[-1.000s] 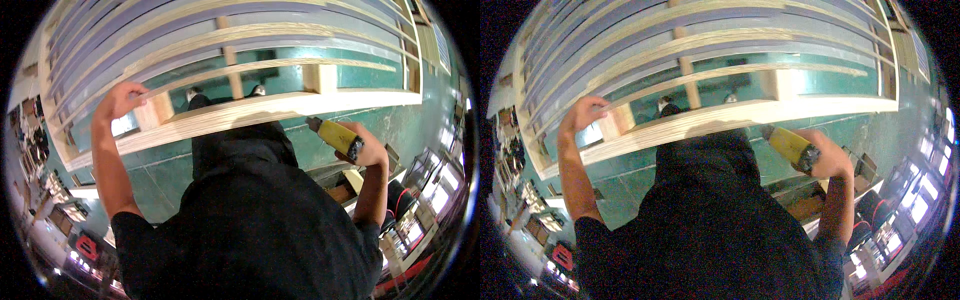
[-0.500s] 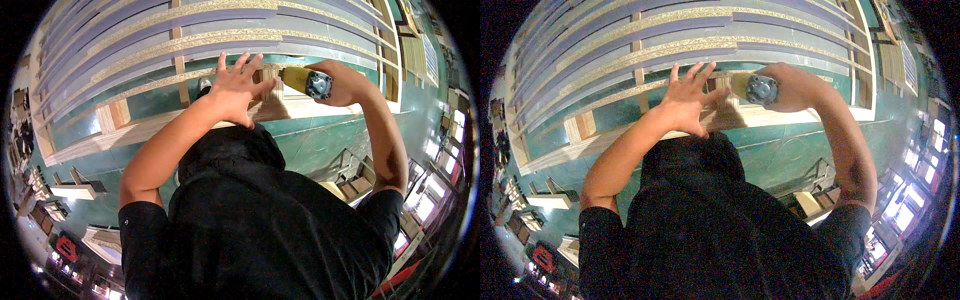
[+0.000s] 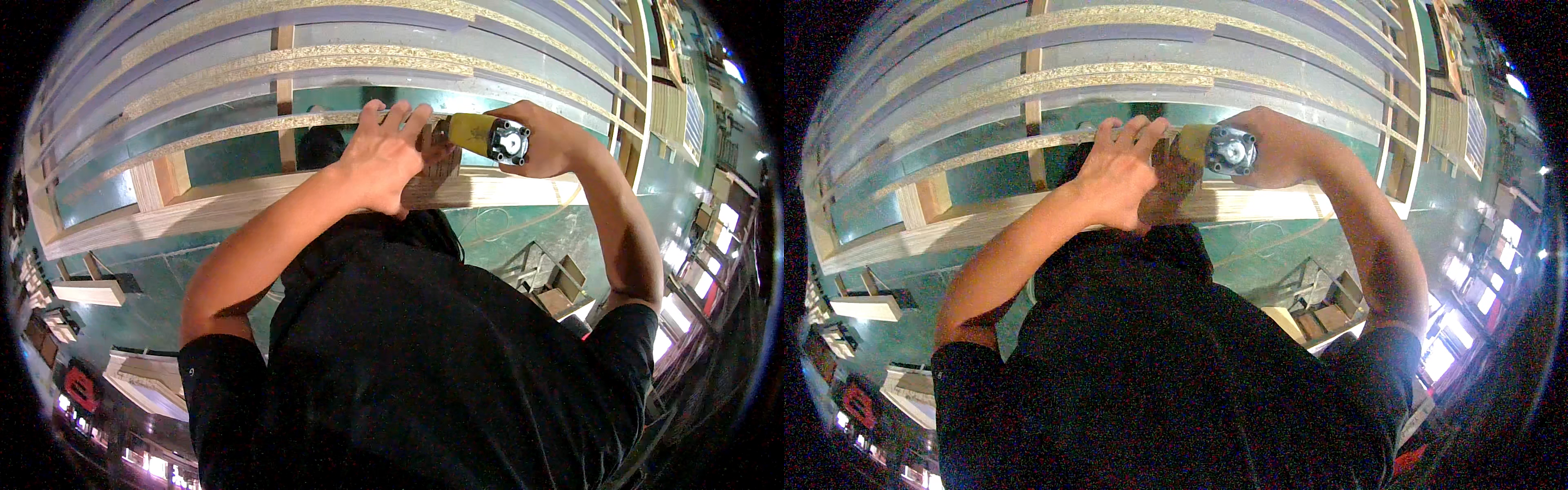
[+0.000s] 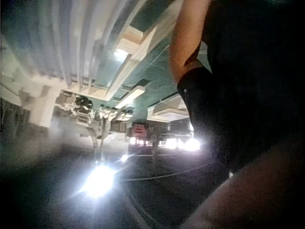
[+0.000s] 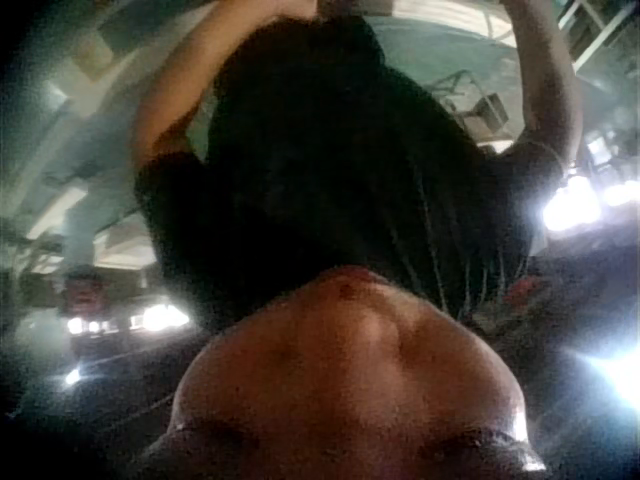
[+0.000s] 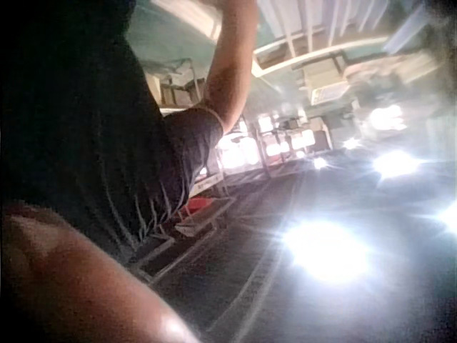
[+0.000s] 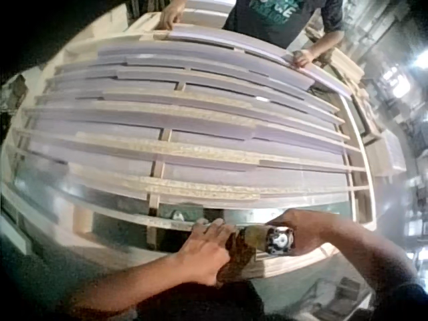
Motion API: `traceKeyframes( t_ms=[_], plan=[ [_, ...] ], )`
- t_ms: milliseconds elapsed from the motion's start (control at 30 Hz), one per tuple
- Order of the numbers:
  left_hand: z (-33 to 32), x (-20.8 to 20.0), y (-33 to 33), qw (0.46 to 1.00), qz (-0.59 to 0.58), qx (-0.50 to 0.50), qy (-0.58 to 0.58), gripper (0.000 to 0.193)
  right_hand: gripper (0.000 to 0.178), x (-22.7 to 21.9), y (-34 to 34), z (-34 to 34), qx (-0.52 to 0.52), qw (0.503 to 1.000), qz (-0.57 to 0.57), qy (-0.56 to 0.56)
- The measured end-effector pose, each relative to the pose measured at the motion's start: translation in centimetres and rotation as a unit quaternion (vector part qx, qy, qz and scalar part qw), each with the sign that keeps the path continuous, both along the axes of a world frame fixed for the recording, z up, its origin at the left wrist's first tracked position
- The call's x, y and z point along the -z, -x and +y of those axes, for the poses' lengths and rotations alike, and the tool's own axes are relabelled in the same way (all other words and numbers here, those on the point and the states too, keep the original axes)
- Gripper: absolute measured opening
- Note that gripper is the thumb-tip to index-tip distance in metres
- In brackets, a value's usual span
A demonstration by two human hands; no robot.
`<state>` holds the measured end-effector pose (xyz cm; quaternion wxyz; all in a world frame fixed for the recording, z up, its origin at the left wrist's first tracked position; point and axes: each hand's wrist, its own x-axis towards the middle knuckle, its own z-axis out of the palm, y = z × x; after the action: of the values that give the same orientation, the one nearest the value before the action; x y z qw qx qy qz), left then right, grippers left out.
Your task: The person assembles a wooden frame by placing small wooden blocks and long slats onto a larger structure. They use a nail gun to secure the pieces in place, repeatedly positioning and fastening components to build the frame.
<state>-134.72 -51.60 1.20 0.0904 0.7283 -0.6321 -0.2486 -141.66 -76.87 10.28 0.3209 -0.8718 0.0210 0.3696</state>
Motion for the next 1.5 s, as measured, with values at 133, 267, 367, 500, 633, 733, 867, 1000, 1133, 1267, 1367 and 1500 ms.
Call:
traceKeyframes(
  t_ms=[133,267,367,500,633,733,867,1000,1133,1267,1367,1500],
  plan=[
    [0.2,0.1,-0.2,1.0,0.0,-0.004,0.021,0.096,0.047,0.5,-0.4,-0.4,-0.031,0.999,0.003,-0.011],
    [0.4,0.3,-0.3,0.999,-0.007,-0.01,0.03,0.098,0.046,0.0,-0.8,0.2,-0.039,0.999,-0.003,-0.004],
    [0.2,0.9,0.0,0.999,-0.03,-0.011,0.024,0.1,0.046,0.3,-0.3,0.2,-0.044,0.999,-0.026,0.007],
    [0.3,0.5,-0.5,1.0,0.003,0.005,0.016,0.101,0.053,0.2,-0.7,0.5,-0.042,0.999,0.015,0.011],
    [0.5,1.0,-0.2,0.998,0.006,-0.011,0.063,0.1,0.048,-0.2,-0.7,0.7,-0.049,0.999,0.008,0.011],
    [0.4,1.3,-0.1,0.997,0.008,-0.018,0.07,0.098,0.035,0.3,-0.1,0.5,-0.06,0.998,-0.034,-0.003],
    [0.5,0.9,-0.2,0.997,0.011,-0.016,0.069,0.098,0.034,0.3,-0.4,0.6,-0.064,0.998,-0.021,-0.007],
    [0.5,1.3,-0.2,0.997,0.004,-0.018,0.078,0.097,0.071,0.0,-1.0,0.7,-0.045,0.994,0.091,0.042],
    [0.5,1.1,-0.3,0.998,-0.001,-0.007,0.059,0.099,0.076,-1.1,-1.0,1.0,-0.04,0.989,0.112,0.083],
    [0.6,0.9,-0.3,0.999,0.001,-0.006,0.05,0.102,0.075,-1.0,-0.7,0.7,-0.023,0.991,0.108,0.079],
    [0.6,1.1,-0.3,0.998,0.014,-0.014,0.065,0.101,0.074,-0.8,-0.3,0.5,-0.014,0.991,0.116,0.068],
    [0.6,1.1,-0.3,0.997,0.02,-0.013,0.07,0.103,0.048,-0.5,1.2,-0.4,-0.029,0.999,-0.005,0.044]
  ],
)
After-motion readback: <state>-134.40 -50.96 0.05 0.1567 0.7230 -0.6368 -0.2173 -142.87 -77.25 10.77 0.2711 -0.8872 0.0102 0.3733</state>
